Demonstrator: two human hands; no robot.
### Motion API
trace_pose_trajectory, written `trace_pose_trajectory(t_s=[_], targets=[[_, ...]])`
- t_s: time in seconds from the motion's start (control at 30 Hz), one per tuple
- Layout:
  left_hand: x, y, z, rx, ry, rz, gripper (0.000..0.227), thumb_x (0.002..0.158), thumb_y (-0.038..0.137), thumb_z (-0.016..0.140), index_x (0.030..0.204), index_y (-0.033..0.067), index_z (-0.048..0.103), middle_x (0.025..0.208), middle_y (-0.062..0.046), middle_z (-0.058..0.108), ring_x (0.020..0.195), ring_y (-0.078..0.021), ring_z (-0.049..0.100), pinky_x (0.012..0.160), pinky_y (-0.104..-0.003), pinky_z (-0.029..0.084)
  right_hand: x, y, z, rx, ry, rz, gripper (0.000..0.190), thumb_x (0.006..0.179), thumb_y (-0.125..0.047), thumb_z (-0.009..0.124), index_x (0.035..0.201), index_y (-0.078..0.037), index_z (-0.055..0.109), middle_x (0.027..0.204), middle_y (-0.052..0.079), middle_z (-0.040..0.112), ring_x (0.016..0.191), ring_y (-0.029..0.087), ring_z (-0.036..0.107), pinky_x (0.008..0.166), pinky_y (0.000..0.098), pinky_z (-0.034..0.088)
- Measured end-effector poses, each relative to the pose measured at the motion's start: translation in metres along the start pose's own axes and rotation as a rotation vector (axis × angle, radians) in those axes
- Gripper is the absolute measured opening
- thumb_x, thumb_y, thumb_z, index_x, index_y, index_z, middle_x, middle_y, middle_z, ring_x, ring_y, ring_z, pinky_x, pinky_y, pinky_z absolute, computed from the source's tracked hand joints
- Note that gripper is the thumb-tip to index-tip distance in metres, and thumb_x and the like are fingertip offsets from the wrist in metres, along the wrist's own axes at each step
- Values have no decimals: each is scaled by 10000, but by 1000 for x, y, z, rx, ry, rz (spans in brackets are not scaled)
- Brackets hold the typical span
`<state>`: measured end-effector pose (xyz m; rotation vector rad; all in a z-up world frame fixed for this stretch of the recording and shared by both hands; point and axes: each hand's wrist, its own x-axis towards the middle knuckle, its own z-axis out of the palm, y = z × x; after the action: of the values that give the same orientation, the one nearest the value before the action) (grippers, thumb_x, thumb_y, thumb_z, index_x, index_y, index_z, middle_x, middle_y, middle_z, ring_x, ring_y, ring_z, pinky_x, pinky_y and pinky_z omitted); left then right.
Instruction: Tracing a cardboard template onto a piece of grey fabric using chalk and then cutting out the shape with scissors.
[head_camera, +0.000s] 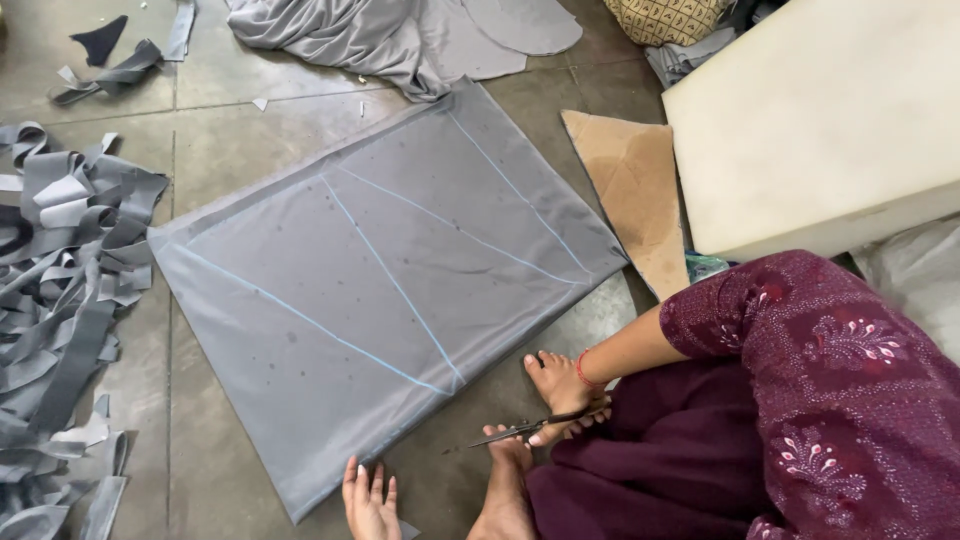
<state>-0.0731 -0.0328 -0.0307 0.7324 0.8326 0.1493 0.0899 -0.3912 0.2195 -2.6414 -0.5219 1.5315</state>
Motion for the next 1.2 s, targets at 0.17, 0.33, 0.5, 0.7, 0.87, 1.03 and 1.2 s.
trace_pose_trajectory(t_s=[0.17, 0.33, 0.5, 0.7, 0.87, 1.03, 1.2], targets=[[-12, 8, 26, 40, -77, -33, 473, 1018, 276, 506, 1488, 228, 479, 1491, 41, 488, 1342, -236, 507, 998, -425, 420, 24, 18, 25, -125, 153, -64, 1586, 581, -823, 844, 1566, 37, -53, 1610, 363, 154, 1497, 486, 209, 1223, 460, 248], [-24, 3, 27, 44, -74, 28, 466, 1014, 259, 531, 1474, 181, 520, 1577, -17, 459, 1326, -258, 563, 986, -425, 471, 73, 61, 92, -77, 441, -280, 1452, 717, -880, 813, 1430, 206, 164, 1282, 359, 467, 1334, 466, 422, 1088, 569, 340], [-42, 6, 38, 67, -98, 0, 480, 1010, 301, 552, 1482, 217, 525, 1526, -6, 514, 1335, -231, 565, 984, -388, 469, 37, 9, 77, 509, -730, -13, 980, 828, -923, 336, 1059, -20, 638, 819, 73, 597, 679, 193, 588, 599, 321, 498], [-33, -1, 52, 112, -207, -66, 505, 1001, 325, 567, 1500, 259, 521, 1493, 21, 539, 1308, -179, 576, 961, -351, 469, 60, 15, 104, 803, -763, -154, 864, 901, -838, 399, 1093, -30, 634, 804, 54, 598, 683, 177, 583, 615, 312, 487], [-33, -12, 50, 137, -231, -106, 508, 1004, 340, 578, 1501, 243, 540, 1427, 15, 596, 1257, -156, 606, 937, -325, 479, 64, 38, 111, 827, -692, 28, 908, 855, -854, 353, 1074, -28, 659, 766, 67, 613, 651, 185, 600, 579, 310, 494], [-35, -2, 58, 225, -10, -56, 496, 970, 389, 611, 1427, 194, 614, 1369, 35, 651, 1198, -144, 646, 864, -302, 463, 43, 10, 96, 787, -673, -57, 927, 902, -905, 358, 1093, -44, 645, 825, 42, 589, 693, 167, 578, 617, 299, 489], [-10, -5, 37, 173, 42, -2, 451, 1004, 344, 611, 1417, 163, 618, 1340, 21, 647, 1121, -148, 648, 758, -268, 438, 49, 4, 108, 708, -642, -84, 989, 861, -930, 305, 1061, -18, 631, 828, 99, 624, 725, 205, 623, 633, 327, 524]])
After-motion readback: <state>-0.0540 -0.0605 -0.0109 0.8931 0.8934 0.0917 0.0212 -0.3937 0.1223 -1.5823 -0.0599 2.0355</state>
